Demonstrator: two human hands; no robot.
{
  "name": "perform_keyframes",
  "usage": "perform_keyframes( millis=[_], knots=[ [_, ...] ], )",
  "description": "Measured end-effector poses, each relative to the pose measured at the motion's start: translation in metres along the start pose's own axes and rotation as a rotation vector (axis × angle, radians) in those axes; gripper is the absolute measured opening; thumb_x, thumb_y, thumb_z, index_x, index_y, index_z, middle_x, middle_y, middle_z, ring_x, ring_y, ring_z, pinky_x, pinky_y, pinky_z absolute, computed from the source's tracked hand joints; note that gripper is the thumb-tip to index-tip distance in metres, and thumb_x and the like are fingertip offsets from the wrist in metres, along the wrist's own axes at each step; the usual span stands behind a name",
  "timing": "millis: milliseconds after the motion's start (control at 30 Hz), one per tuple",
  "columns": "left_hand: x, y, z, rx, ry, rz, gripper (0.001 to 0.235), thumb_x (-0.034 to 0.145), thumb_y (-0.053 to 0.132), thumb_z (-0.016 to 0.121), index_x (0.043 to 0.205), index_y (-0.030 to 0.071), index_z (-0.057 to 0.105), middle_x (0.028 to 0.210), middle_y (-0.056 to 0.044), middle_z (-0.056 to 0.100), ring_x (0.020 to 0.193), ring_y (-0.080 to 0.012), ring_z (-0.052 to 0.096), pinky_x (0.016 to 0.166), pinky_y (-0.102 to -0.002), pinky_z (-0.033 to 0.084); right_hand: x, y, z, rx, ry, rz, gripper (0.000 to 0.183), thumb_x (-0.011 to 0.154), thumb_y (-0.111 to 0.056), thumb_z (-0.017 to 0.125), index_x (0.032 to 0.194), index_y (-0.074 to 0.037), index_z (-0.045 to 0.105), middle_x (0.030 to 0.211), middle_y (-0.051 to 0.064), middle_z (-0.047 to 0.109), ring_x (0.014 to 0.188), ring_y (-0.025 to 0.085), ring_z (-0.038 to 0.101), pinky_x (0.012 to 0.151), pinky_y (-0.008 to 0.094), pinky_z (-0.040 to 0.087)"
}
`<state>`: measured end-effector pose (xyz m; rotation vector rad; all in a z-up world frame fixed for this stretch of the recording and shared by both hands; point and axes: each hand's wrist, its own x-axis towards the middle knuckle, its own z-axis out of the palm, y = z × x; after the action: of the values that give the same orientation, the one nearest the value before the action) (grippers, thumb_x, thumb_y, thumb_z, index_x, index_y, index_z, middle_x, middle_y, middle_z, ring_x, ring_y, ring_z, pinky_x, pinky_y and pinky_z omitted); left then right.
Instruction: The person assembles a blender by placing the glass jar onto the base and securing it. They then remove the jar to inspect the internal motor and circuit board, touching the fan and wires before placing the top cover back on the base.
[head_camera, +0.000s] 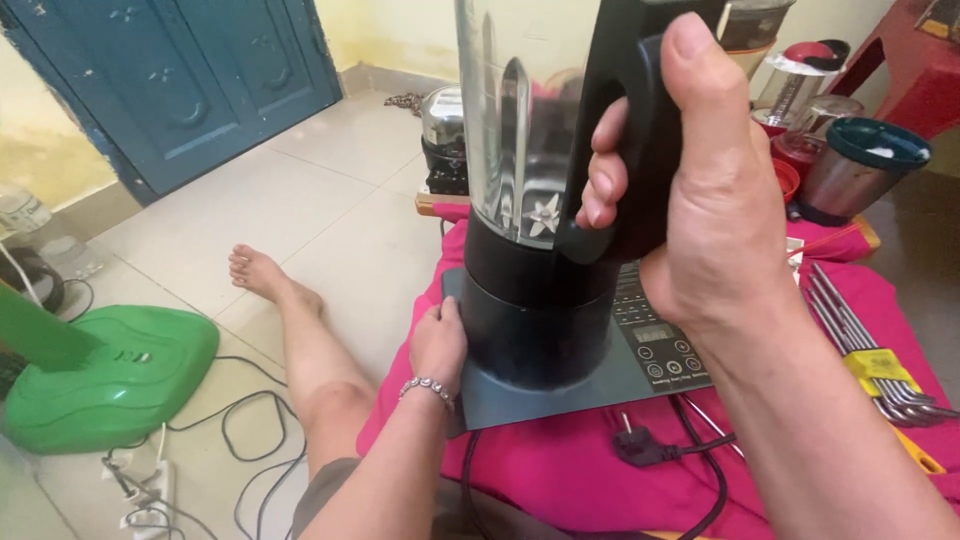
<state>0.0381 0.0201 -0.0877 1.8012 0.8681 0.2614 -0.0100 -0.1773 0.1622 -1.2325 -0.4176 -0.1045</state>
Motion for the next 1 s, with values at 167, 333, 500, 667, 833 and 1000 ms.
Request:
perform_keyframes(
  millis=[167,333,500,667,833,1000],
  knots=[
    [-0.005,0.0,0.0,-0.017,0.023,0.055,0.05,0.099,0.043,0.045,0.124,0.007,0.07,0.12,-0.013,0.074,0.11,-0.031,0.068,0.097,-0.039,0.05,-0.001,0.0,-0.007,0.071,-0.081,-0.004,0.05,0.076,-0.059,0.059,0.074,-0.008,0.061,0.054,0.002,0.051,0.046,0.015,0.048,0.054,0.029,0.047],
    [-0.007,0.001,-0.003,0.038,0.036,0.035,0.05,0.099,0.047,0.044,0.116,0.01,0.074,0.113,-0.012,0.076,0.105,-0.0324,0.069,0.093,-0.042,0.051,-0.012,-0.008,0.025,-0.065,0.22,-0.015,0.054,0.068,-0.059,0.055,0.08,-0.007,0.063,0.06,0.002,0.055,0.049,0.011,0.05,0.051,0.023,0.045],
    [-0.014,0.003,-0.004,0.0,0.028,0.025,0.048,0.1,0.044,0.046,0.112,0.008,0.075,0.106,-0.011,0.077,0.098,-0.0292,0.07,0.089,-0.039,0.052,0.0,-0.009,0.03,-0.068,0.228,0.012,0.051,0.069,-0.056,0.057,0.08,-0.007,0.062,0.059,0.002,0.054,0.046,0.011,0.048,0.049,0.024,0.045],
    [-0.02,-0.008,0.002,-0.029,0.107,0.047,0.048,0.098,0.042,0.047,0.116,0.006,0.073,0.112,-0.013,0.076,0.1,-0.0324,0.07,0.088,-0.041,0.053,0.006,-0.008,0.01,-0.146,0.021,0.037,0.053,0.07,-0.06,0.058,0.078,-0.008,0.063,0.053,0.001,0.05,0.044,0.013,0.048,0.05,0.027,0.047],
    [-0.024,-0.002,0.0,-0.031,0.094,0.029,0.047,0.1,0.042,0.046,0.115,0.007,0.074,0.108,-0.012,0.077,0.097,-0.0313,0.07,0.087,-0.041,0.053,-0.008,-0.008,0.016,-0.126,0.041,-0.028,0.054,0.074,-0.058,0.054,0.078,-0.004,0.061,0.056,0.004,0.05,0.046,0.014,0.049,0.049,0.027,0.045],
    [-0.012,-0.008,0.005,-0.012,0.101,0.055,0.048,0.099,0.043,0.046,0.113,0.006,0.075,0.109,-0.013,0.076,0.099,-0.0323,0.069,0.088,-0.041,0.052,-0.009,-0.004,0.02,-0.11,0.202,-0.021,0.058,0.068,-0.062,0.054,0.078,-0.006,0.063,0.056,0.002,0.052,0.046,0.012,0.05,0.048,0.024,0.045]
  ],
)
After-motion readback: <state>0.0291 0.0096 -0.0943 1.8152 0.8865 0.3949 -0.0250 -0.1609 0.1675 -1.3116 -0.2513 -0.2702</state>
